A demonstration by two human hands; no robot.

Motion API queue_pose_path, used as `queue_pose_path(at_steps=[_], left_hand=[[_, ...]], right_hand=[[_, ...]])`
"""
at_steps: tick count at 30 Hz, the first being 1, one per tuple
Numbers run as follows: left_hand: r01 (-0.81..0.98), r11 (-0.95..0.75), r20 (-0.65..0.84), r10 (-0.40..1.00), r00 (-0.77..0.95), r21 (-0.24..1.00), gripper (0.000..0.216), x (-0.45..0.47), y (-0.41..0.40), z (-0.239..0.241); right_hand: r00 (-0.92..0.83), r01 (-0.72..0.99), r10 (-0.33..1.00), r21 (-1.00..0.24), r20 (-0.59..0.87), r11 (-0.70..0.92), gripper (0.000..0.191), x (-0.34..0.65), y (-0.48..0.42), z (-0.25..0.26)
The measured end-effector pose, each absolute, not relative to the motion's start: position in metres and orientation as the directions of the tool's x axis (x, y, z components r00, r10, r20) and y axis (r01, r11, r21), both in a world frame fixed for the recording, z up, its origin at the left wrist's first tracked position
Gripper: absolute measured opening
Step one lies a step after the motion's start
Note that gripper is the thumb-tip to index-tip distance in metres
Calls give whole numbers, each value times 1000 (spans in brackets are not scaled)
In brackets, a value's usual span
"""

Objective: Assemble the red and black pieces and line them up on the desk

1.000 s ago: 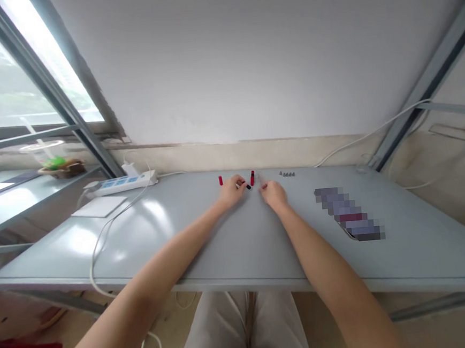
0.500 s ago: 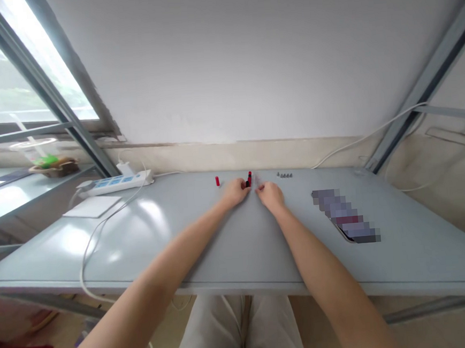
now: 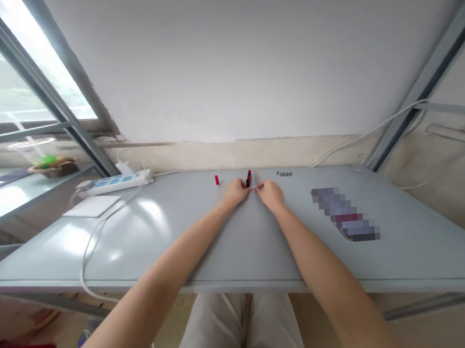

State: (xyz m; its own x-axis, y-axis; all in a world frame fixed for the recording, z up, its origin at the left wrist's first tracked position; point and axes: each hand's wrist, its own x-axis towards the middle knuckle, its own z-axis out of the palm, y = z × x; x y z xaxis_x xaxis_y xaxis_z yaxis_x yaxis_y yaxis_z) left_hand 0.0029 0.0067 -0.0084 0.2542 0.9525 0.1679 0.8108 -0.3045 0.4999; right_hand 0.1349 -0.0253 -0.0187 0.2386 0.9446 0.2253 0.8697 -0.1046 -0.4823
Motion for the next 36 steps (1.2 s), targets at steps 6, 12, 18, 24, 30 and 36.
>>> queue_pose_path(at_steps=[6, 12, 18, 24, 30, 36], left_hand=[[849, -415, 301, 898, 322, 327, 27, -8, -7, -1], [896, -437, 507, 792, 342, 78, 36, -40, -8, 16], [915, -363, 351, 892, 286, 175, 47, -66, 9, 12], [864, -309, 255, 942, 219, 398, 38, -75, 17, 5], [761, -291, 296, 945, 137, 579, 31, -76, 8, -2], [460, -363, 328, 932, 157, 810, 22, -66, -11, -1]], right_hand=[[225, 874, 946, -477, 233, -91, 23, 135, -25, -19], [235, 867, 945, -489, 227, -98, 21, 135, -25, -20], [225, 869, 947, -487, 231, -88, 23, 135, -25, -19], [227, 871, 947, -483, 225, -94, 24, 135, -25, -20], [213, 896, 951, -433, 224, -99, 25, 137, -27, -18], [120, 921, 969, -389, 214, -29, 29, 126, -36, -5]])
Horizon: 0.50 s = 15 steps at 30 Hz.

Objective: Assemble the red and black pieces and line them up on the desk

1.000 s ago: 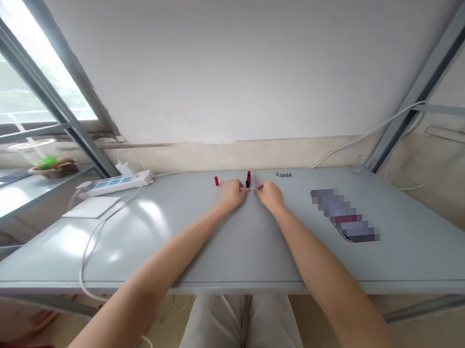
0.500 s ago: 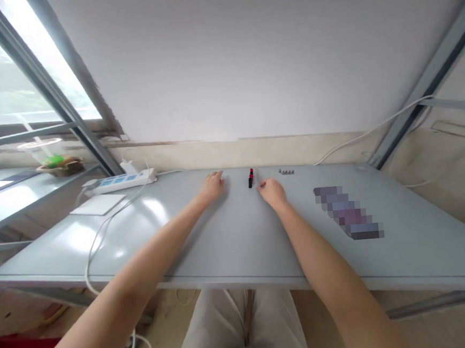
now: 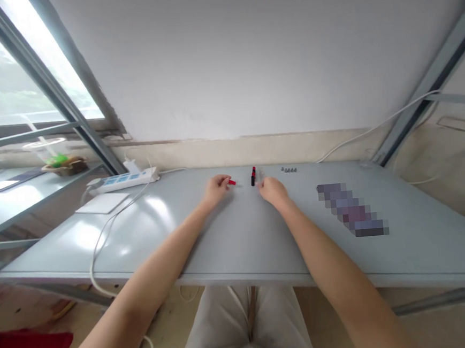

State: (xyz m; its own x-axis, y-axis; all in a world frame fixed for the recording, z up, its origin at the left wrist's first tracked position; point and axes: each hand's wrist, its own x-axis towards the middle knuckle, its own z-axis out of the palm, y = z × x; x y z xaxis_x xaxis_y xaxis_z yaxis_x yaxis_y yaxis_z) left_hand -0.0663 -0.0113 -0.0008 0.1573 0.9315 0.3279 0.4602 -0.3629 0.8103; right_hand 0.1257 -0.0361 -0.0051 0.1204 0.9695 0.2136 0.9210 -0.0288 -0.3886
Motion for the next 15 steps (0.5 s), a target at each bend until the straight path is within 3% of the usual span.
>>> queue_pose_path(at_steps=[3, 7, 10, 15], left_hand=[[227, -310, 265, 942, 207, 923, 20, -57, -20, 3], [102, -237, 211, 952, 220, 966, 18, -49, -27, 5], [78, -192, 170, 960, 223, 978, 18, -48, -29, 4], [78, -128, 110, 974, 199, 989, 20, -52, -29, 5]], right_hand=[[49, 797, 979, -599, 200, 82, 43, 112, -38, 0], [-14, 604, 978, -778, 209, 175, 40, 99, -38, -1], [1, 576, 980, -802, 198, 161, 37, 96, -38, -2], [18, 649, 971, -741, 238, 170, 27, 98, -40, 0]])
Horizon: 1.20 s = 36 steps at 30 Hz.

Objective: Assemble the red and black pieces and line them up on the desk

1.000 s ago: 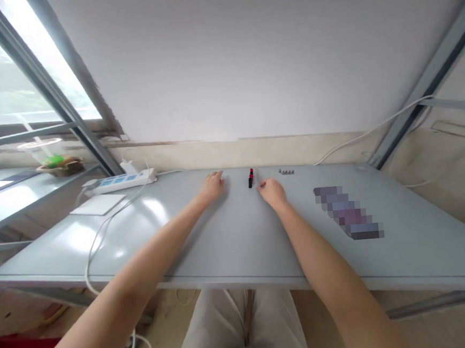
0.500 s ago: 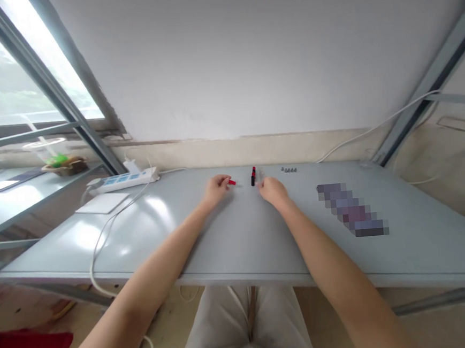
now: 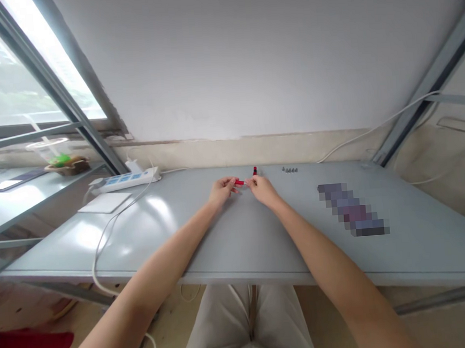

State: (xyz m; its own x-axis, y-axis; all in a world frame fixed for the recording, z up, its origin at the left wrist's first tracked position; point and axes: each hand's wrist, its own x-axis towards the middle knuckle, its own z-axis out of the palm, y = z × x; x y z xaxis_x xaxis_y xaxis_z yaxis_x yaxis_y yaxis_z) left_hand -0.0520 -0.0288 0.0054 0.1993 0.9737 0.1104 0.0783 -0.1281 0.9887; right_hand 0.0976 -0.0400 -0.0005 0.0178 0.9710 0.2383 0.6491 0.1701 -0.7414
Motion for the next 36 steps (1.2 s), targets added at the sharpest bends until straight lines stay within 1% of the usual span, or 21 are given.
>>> queue_pose_path(at_steps=[4, 7, 11, 17, 19, 25, 28, 30, 32, 33, 36], left_hand=[[88, -118, 102, 980, 169, 989, 19, -54, -27, 3], [78, -132, 117, 978, 174, 988, 18, -53, -26, 1], [89, -137, 119, 976, 182, 987, 17, -52, -24, -2], [100, -131, 113, 979, 166, 986, 14, -51, -24, -1], [96, -133, 113, 975, 190, 986, 12, -52, -26, 0], [56, -112, 90, 950, 298, 992, 15, -53, -30, 3], [33, -107, 93, 952, 292, 994, 15, -53, -29, 4], [31, -124, 111, 958, 266, 992, 17, -54, -27, 4], [68, -163, 144, 963, 230, 984, 18, -55, -25, 3], [115, -195, 168, 963, 211, 974, 18, -56, -23, 2], [334, -323, 266, 942, 206, 885, 15, -56, -21, -1]], right_hand=[[-3, 656, 954, -720, 298, 227, 14, 98, -41, -2], [-40, 670, 944, -692, 328, 269, 15, 97, -42, -3], [-102, 725, 932, -616, 347, 309, 14, 98, -44, -1], [-113, 836, 940, -480, 322, 265, 13, 102, -47, 2], [-111, 853, 940, -455, 322, 257, 12, 103, -46, 1], [-101, 882, 945, -411, 312, 230, 12, 106, -42, -1], [-119, 909, 944, -349, 306, 228, 11, 107, -44, 1], [-111, 935, 955, -296, 276, 194, 10, 110, -45, 3], [-60, 957, 973, -263, 223, 120, 9, 115, -46, 5], [-25, 963, 980, -257, 199, 77, 9, 118, -45, 6], [66, 963, 981, -269, 183, -14, 12, 128, -41, 7]])
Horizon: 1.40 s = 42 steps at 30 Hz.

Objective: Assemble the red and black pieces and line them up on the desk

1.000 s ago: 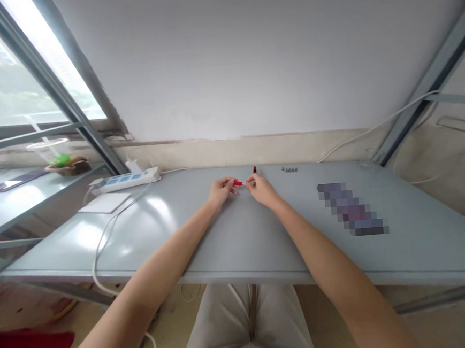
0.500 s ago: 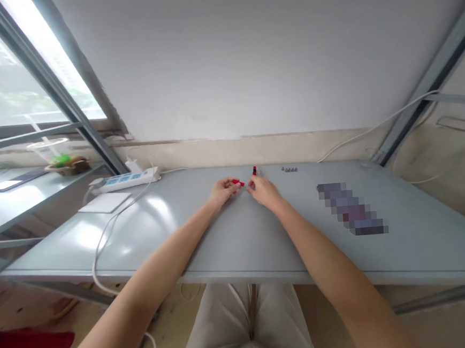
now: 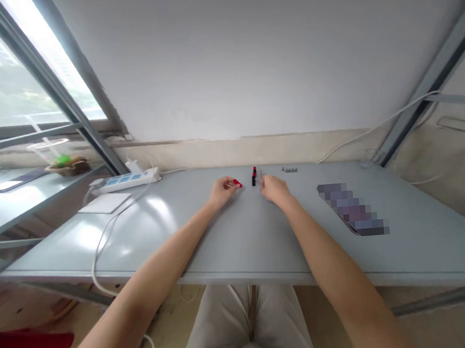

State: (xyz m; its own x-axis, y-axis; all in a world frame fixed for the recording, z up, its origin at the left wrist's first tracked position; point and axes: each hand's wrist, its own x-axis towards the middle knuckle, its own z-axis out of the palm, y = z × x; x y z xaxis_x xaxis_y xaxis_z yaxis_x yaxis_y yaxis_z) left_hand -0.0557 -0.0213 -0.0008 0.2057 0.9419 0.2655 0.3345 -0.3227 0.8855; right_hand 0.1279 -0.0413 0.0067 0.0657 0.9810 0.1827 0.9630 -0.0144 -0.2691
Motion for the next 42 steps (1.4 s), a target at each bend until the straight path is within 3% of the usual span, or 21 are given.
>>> queue_pose_path(at_steps=[4, 15, 21, 28, 35, 38, 42], left_hand=[[482, -416, 310, 907, 286, 772, 10, -50, -22, -2], [573, -418, 281, 906, 315, 705, 8, -19, -16, -3], [621, -379, 239, 923, 301, 686, 8, -13, -13, -8], [720, -404, 265, 915, 305, 564, 10, -11, -15, -12], [753, -568, 389, 810, 440, 332, 45, -20, -35, -13], [749, -601, 388, 784, 484, 280, 43, -23, -38, -11], [747, -581, 391, 801, 453, 325, 31, -25, -37, -8]], right_hand=[[136, 947, 971, -314, 198, -68, 13, 137, -34, 2], [218, 893, 959, -433, 184, -120, 16, 135, -32, -8], [213, 901, 961, -416, 177, -123, 16, 136, -31, -10], [178, 923, 971, -369, 156, -110, 22, 137, -31, -8], [172, 936, 975, -332, 141, -117, 27, 136, -33, -6], [183, 933, 972, -338, 144, -126, 28, 135, -34, -5], [209, 928, 965, -342, 158, -145, 27, 133, -34, -5]])
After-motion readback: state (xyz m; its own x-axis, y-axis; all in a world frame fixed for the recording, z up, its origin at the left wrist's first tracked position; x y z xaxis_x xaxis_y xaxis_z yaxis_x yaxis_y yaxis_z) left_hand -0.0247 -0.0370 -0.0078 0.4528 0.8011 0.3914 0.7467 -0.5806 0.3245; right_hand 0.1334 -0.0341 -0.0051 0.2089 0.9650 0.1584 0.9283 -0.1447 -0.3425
